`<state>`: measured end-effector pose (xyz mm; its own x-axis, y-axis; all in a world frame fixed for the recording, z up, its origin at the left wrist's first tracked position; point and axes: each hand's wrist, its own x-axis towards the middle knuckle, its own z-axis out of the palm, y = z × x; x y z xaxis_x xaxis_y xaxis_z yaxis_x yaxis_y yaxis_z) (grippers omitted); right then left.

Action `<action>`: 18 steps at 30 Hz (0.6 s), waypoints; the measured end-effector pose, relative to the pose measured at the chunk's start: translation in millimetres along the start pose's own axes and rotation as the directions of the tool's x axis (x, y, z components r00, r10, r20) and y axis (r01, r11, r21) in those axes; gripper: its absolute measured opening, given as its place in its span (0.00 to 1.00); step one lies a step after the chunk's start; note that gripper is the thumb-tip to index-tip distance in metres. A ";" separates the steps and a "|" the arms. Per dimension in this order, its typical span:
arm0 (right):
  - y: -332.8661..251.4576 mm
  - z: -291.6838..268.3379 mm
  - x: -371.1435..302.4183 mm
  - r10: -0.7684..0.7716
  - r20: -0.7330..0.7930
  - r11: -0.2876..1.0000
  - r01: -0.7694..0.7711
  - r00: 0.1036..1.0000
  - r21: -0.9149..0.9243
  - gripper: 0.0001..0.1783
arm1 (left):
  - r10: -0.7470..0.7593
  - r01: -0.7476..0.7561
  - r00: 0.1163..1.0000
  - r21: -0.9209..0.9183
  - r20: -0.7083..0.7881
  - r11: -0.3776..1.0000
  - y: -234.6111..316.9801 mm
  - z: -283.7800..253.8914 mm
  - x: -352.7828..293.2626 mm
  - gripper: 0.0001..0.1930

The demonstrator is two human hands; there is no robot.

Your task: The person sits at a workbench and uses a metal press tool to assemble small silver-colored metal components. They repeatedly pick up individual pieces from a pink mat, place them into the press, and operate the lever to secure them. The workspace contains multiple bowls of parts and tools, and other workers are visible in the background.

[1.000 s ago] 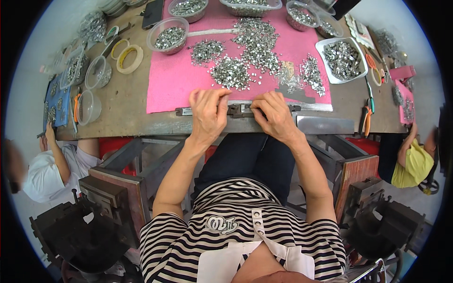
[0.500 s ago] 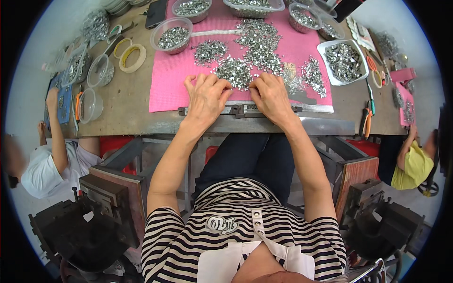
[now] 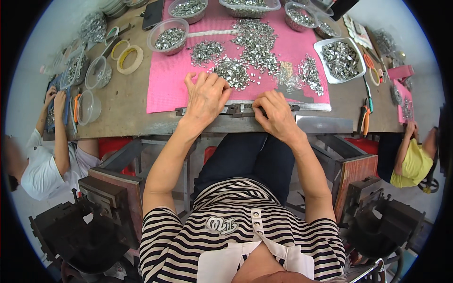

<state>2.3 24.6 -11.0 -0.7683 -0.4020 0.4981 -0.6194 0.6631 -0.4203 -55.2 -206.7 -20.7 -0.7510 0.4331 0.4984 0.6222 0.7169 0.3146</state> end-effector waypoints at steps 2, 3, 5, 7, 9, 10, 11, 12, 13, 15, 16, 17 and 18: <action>0.5 -1.0 0.3 -0.018 0.008 1.000 0.019 1.000 -0.006 0.09 | -0.008 0.008 1.000 -0.027 -0.007 1.000 1.1 0.0 -0.1 0.05; 0.8 -1.5 0.3 -0.027 0.013 1.000 0.027 1.000 -0.008 0.09 | -0.015 0.015 1.000 -0.019 -0.010 1.000 1.4 1.0 0.0 0.05; 1.9 -1.2 0.9 -0.028 0.023 1.000 0.028 0.999 -0.008 0.08 | -0.030 0.030 0.999 -0.003 -0.018 1.000 1.6 3.7 0.3 0.05; 2.3 -2.0 1.5 -0.039 0.036 0.999 0.039 0.999 -0.016 0.08 | -0.014 0.014 1.000 0.006 -0.008 1.000 1.1 4.4 1.2 0.06; 1.2 -4.6 3.0 -0.061 0.051 0.998 0.063 0.997 -0.031 0.07 | 0.001 -0.001 1.000 0.007 0.002 1.000 -0.8 4.1 1.5 0.06; 3.0 -5.3 3.4 -0.048 0.064 0.999 0.048 0.997 0.000 0.07 | 0.008 -0.008 1.000 0.003 0.006 1.000 -2.6 3.7 1.1 0.06; 6.3 -6.9 3.7 -0.034 0.076 0.999 0.032 0.997 0.029 0.07 | 0.017 -0.017 1.000 -0.003 0.011 1.000 -3.4 3.8 1.2 0.06; 9.3 -7.4 4.9 -0.020 0.089 0.998 0.015 0.996 0.058 0.07 | 0.019 -0.019 1.000 -0.009 0.007 1.000 -3.4 3.0 0.9 0.06; 11.9 -5.2 8.9 -0.020 0.057 0.999 0.018 0.998 0.038 0.07 | 0.021 -0.021 1.000 -0.015 0.004 1.000 -2.9 1.8 0.3 0.06; 16.1 3.6 19.9 -0.017 -0.011 1.000 0.017 1.000 -0.002 0.10 | 0.021 -0.021 1.000 -0.020 0.004 1.000 -1.6 1.5 0.5 0.05; 17.1 8.5 25.4 -0.011 0.009 1.000 0.011 1.000 -0.023 0.11 | 0.018 -0.018 1.000 -0.018 0.006 1.000 -1.0 2.2 1.3 0.05; 17.2 14.4 31.9 -0.007 0.028 0.999 0.008 1.000 -0.044 0.12 | 0.013 -0.013 1.000 -0.015 0.008 1.000 -1.2 1.9 1.6 0.05; 17.4 17.4 35.3 -0.001 0.047 0.998 0.004 0.999 -0.064 0.14 | 0.020 -0.020 1.000 -0.007 0.012 1.000 -2.0 2.5 0.9 0.05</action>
<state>-38.4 11.0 -13.9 -0.7742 -0.4321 0.4626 -0.6111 0.7005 -0.3685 -57.6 -206.4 -22.9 -0.7411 0.4537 0.4949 0.6384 0.7043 0.3105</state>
